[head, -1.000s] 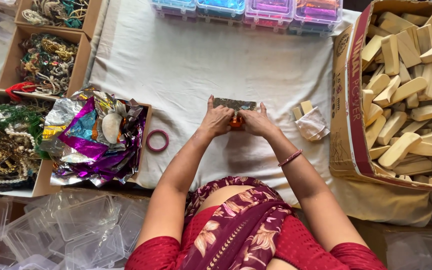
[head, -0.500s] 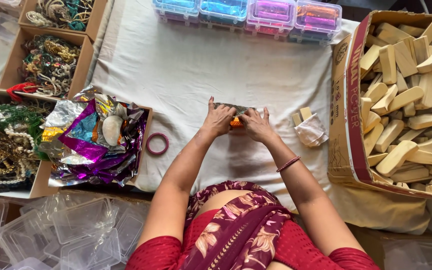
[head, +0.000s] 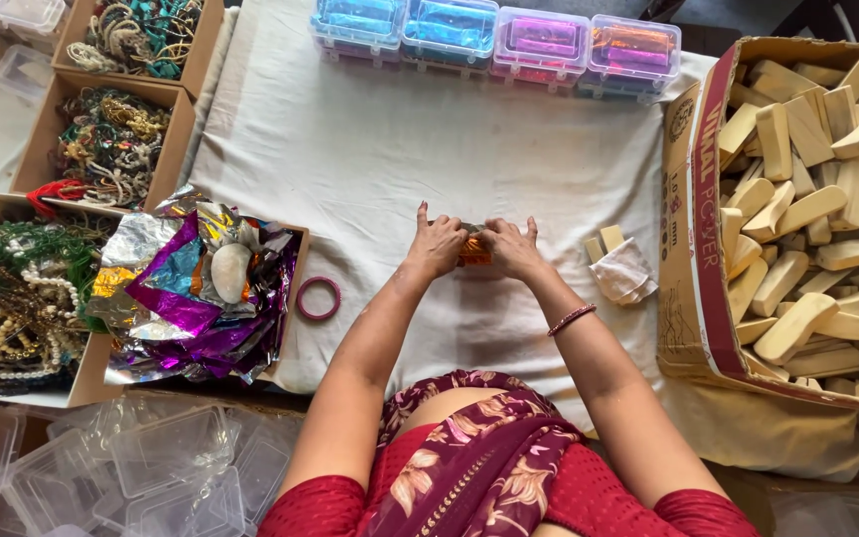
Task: The person sits at a table and rubs a small wooden block with a white cloth. They then place the block on a sheet of shiny foil, fold the foil around it, and place the wrapped item into a clear plastic container. The person repeats the rubbing action on another wooden block.
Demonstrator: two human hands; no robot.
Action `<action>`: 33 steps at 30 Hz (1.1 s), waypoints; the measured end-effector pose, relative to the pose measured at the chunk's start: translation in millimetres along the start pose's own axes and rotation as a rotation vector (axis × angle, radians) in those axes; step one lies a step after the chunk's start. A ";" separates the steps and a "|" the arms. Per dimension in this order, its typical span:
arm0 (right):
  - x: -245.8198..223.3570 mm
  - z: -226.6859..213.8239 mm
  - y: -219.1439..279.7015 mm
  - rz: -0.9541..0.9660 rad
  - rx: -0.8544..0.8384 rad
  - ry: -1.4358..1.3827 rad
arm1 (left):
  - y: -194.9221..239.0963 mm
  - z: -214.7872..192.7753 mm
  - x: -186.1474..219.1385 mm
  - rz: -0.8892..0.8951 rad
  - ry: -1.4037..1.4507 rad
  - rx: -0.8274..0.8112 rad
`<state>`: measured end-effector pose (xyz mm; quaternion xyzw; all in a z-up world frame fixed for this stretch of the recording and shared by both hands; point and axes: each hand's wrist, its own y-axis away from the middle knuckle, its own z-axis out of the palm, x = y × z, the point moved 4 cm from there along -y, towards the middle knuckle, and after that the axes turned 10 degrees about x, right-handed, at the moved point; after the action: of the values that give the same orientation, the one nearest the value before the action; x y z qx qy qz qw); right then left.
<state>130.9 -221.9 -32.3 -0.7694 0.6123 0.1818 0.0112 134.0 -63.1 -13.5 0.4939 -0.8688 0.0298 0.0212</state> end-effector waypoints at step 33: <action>5.1 -9.5 18.7 -0.063 0.458 -0.378 | 26.8 -10.5 1.4 -0.165 0.387 0.314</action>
<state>116.7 -233.7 -21.1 -0.7179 0.6004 0.1783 0.3038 110.4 -49.9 -3.8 0.5454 -0.7901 0.2562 0.1125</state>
